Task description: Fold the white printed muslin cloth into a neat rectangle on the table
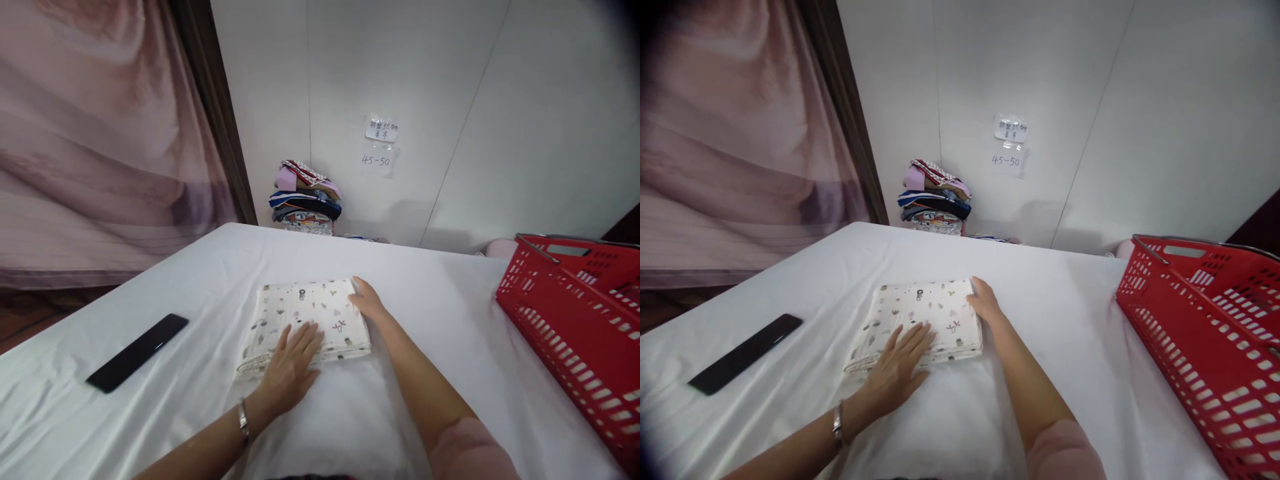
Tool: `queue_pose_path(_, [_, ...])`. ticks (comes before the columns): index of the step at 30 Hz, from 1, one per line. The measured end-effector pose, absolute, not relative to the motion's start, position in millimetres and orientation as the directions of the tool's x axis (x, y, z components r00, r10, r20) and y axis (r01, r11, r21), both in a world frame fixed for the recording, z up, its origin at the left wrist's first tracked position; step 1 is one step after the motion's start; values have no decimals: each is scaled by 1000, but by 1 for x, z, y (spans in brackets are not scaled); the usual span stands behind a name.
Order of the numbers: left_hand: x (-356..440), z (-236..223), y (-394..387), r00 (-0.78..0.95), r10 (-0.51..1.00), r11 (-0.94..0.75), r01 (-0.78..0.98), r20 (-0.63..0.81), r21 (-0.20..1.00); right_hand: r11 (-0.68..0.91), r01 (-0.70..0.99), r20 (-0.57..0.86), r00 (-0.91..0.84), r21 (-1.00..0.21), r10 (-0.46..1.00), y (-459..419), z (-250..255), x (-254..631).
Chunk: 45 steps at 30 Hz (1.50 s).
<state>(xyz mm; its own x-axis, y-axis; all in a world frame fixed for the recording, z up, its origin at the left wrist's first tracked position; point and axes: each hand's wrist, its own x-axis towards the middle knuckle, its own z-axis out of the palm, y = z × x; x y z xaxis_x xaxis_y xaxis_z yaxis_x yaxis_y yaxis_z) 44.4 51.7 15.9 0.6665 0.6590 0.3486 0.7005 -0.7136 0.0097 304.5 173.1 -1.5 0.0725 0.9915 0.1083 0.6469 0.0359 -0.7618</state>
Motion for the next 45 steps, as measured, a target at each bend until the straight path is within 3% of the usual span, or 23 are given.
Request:
queue_pose_path(3, [25,9,52,618,698,-657,754,362,-20,140,690,125,-73,-710,989,191,10,302])
queue_pose_path(8, [23,5,51,580,745,-614,789,328,-2,145,726,21,-177,-672,984,214,25,293])
queue_pose_path(15, [-7,6,100,604,735,-634,774,308,-3,43,780,-109,-141,-625,984,186,41,319])
queue_pose_path(18, [-13,13,148,505,809,-540,841,302,40,-36,780,-209,-123,-625,970,143,39,330])
queue_pose_path(21, [-4,17,178,384,884,-433,887,267,157,-119,738,-262,-80,-664,962,101,34,330])
queue_pose_path(24, [4,15,177,241,946,-311,866,219,392,-184,704,-264,-5,-686,964,77,29,329])
queue_pose_path(26, [4,13,166,96,980,-180,789,172,587,-177,693,-236,11,-699,972,75,27,329])
queue_pose_path(28, [2,14,157,-58,998,9,643,37,766,-172,653,-207,24,-738,978,84,25,328])
queue_pose_path(30, [2,19,152,-134,983,176,501,-125,847,-196,611,-203,59,-767,977,100,23,324])
queue_pose_path(33, [13,26,154,-151,965,260,468,-214,844,-203,605,-165,119,-770,979,130,20,310])
queue_pose_path(37, [35,26,170,-161,973,228,547,-167,806,-179,612,-95,168,-770,981,154,14,294])
queue_pose_path(42, [41,29,211,-141,987,143,590,-74,795,-151,447,-39,250,-882,968,151,-2,281])
queue_pose_path(45, [35,31,235,-108,990,138,572,-92,809,-154,446,-14,302,-882,953,150,-8,271])
